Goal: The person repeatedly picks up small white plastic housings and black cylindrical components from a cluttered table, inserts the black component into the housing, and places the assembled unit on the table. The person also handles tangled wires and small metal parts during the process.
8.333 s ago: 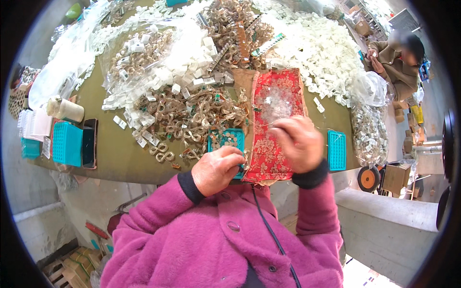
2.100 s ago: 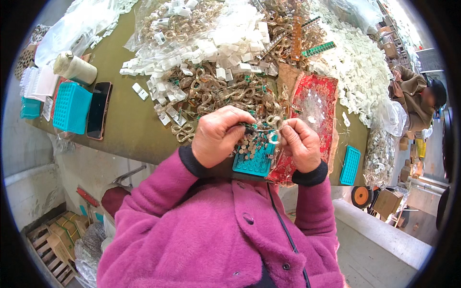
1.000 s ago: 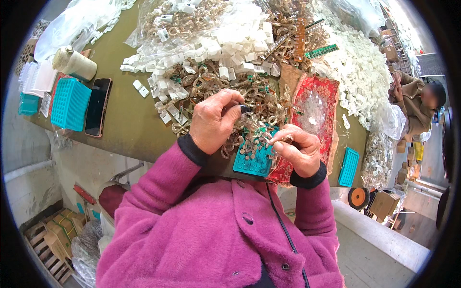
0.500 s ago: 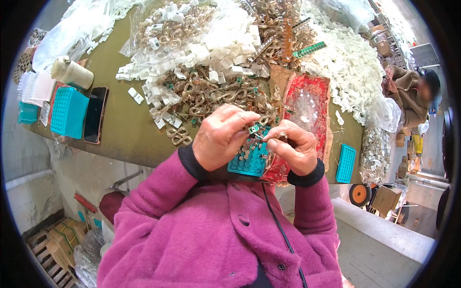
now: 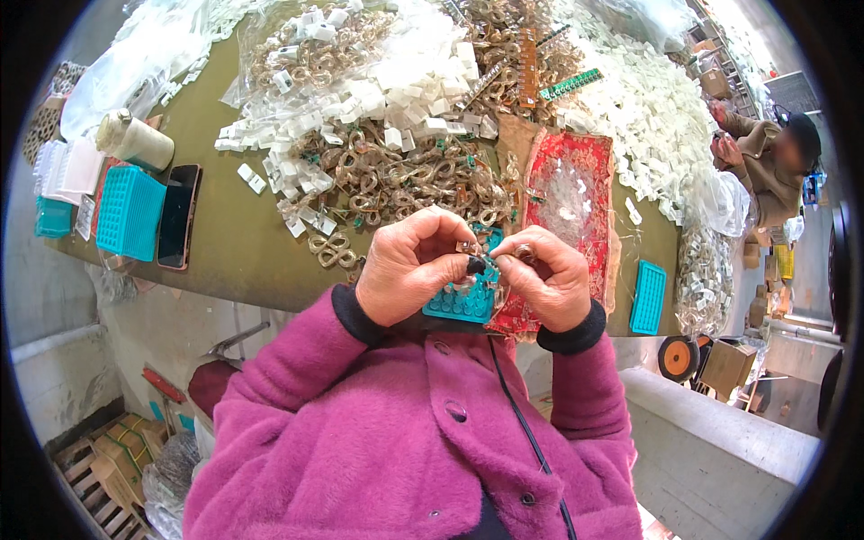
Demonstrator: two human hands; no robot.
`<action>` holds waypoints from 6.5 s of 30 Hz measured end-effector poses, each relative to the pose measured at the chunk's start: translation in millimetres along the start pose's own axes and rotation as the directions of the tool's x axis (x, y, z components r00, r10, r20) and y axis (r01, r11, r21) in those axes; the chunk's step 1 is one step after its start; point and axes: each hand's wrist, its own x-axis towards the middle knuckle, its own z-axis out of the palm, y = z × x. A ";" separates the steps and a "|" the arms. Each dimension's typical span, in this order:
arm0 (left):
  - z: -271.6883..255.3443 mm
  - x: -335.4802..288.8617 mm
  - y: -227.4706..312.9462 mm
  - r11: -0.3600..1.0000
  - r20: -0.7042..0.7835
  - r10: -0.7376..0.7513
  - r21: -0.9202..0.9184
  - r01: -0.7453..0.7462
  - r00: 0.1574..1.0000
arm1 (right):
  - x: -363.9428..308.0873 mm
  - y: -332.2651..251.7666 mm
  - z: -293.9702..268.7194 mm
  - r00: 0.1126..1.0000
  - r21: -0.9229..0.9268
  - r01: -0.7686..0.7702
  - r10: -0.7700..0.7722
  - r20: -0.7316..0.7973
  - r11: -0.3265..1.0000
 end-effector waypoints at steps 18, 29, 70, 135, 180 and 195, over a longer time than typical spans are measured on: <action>2.1 -4.1 -7.2 0.982 0.007 0.045 -0.183 -0.043 0.999 | -8.9 3.0 10.4 0.984 0.432 -0.169 0.178 0.021 0.886; -5.3 -9.5 -7.6 0.988 0.118 0.152 0.000 -0.153 0.981 | -7.1 11.6 14.6 0.932 0.529 -0.320 0.360 0.029 0.786; -3.0 -20.3 -14.8 0.942 -0.014 -0.205 -0.273 0.194 0.979 | -24.3 -2.4 32.5 0.966 0.009 0.047 -0.043 -0.256 0.999; 6.7 -22.9 -30.3 0.872 -0.045 -0.278 -0.430 0.233 0.959 | -21.9 0.4 35.7 0.761 -0.540 0.529 -0.648 -0.041 0.655; -6.6 -22.3 -22.2 0.734 0.130 -0.359 -0.572 0.366 0.924 | -30.8 0.7 40.4 0.936 -0.464 0.225 -0.322 -0.141 0.857; -0.5 -25.5 -29.2 0.990 0.044 -0.067 -0.125 0.072 0.997 | -40.0 -11.2 45.8 0.988 -0.163 -0.058 0.033 -0.152 0.985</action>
